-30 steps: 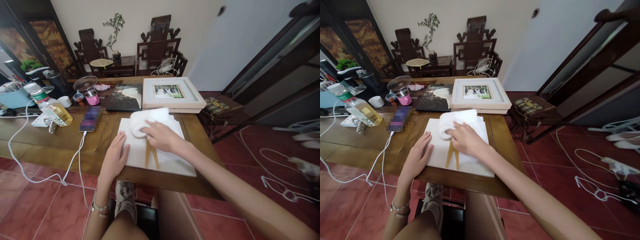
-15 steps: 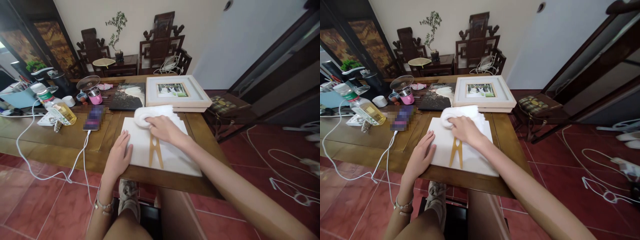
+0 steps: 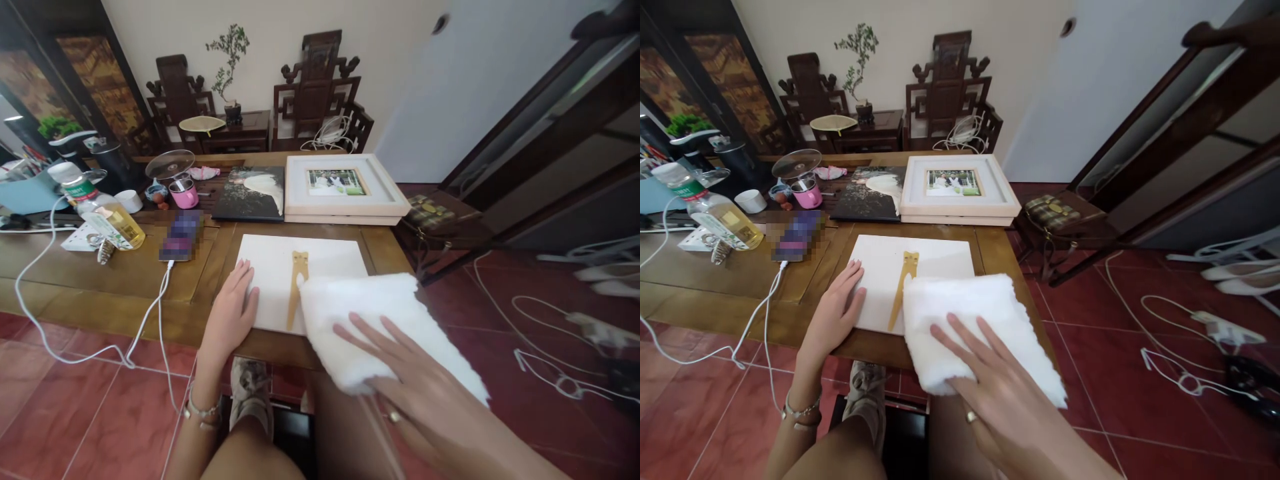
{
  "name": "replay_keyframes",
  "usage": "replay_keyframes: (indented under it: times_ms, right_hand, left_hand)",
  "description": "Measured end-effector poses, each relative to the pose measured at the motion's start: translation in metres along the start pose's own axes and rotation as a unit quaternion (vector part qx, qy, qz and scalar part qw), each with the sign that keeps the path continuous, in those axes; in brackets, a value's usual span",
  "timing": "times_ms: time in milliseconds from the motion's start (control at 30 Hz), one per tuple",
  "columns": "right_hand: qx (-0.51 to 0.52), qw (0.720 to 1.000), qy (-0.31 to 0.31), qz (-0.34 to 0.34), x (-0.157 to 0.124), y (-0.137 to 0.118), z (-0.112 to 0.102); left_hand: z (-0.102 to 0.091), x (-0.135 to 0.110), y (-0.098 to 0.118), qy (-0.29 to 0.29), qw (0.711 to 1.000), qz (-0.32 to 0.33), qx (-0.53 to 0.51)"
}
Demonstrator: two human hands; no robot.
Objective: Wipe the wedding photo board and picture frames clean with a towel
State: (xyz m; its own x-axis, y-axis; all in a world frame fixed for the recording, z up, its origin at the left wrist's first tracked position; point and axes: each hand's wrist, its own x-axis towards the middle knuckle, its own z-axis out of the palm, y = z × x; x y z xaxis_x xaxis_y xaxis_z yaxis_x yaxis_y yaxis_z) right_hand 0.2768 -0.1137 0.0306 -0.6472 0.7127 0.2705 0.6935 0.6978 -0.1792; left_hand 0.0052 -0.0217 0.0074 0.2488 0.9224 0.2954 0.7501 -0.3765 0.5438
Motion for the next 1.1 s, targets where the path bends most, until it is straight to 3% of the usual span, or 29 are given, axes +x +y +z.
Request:
replay_keyframes:
  times_ms: [133,400,533,667,833,933,1000,1100]
  right_hand:
    - [0.004,1.0,0.01,0.006,0.005,0.013,-0.005]
    - [-0.05,0.996,0.045,0.064,0.085,0.114,0.018]
    - [-0.047,0.994,0.023,0.092,0.102,0.133,0.016]
    - [-0.054,0.994,0.04,0.081,0.082,0.107,0.014]
    - [-0.014,0.999,0.044,0.022,0.025,0.038,0.01]
    - [0.007,1.0,0.007,-0.001,-0.002,0.004,0.001]
    - [0.012,1.0,-0.015,-0.003,-0.009,-0.007,-0.005]
    - [0.024,1.0,-0.006,-0.005,-0.004,-0.003,-0.008]
  left_hand:
    - [0.0,0.0,0.0,0.002,1.0,-0.001,-0.003]
    - [0.0,-0.001,-0.001,0.002,1.0,0.004,0.002]
    - [0.0,-0.001,-0.001,0.004,1.0,0.007,-0.004]
    - [0.001,-0.001,-0.002,0.008,1.0,0.007,-0.008]
    - [0.0,-0.001,0.0,0.001,1.0,0.003,-0.002]
    - [0.0,0.0,0.0,-0.001,1.0,0.0,0.001]
    - [0.0,0.0,0.0,0.002,1.0,0.0,0.0]
    - [0.0,0.0,0.0,0.005,1.0,0.001,-0.001]
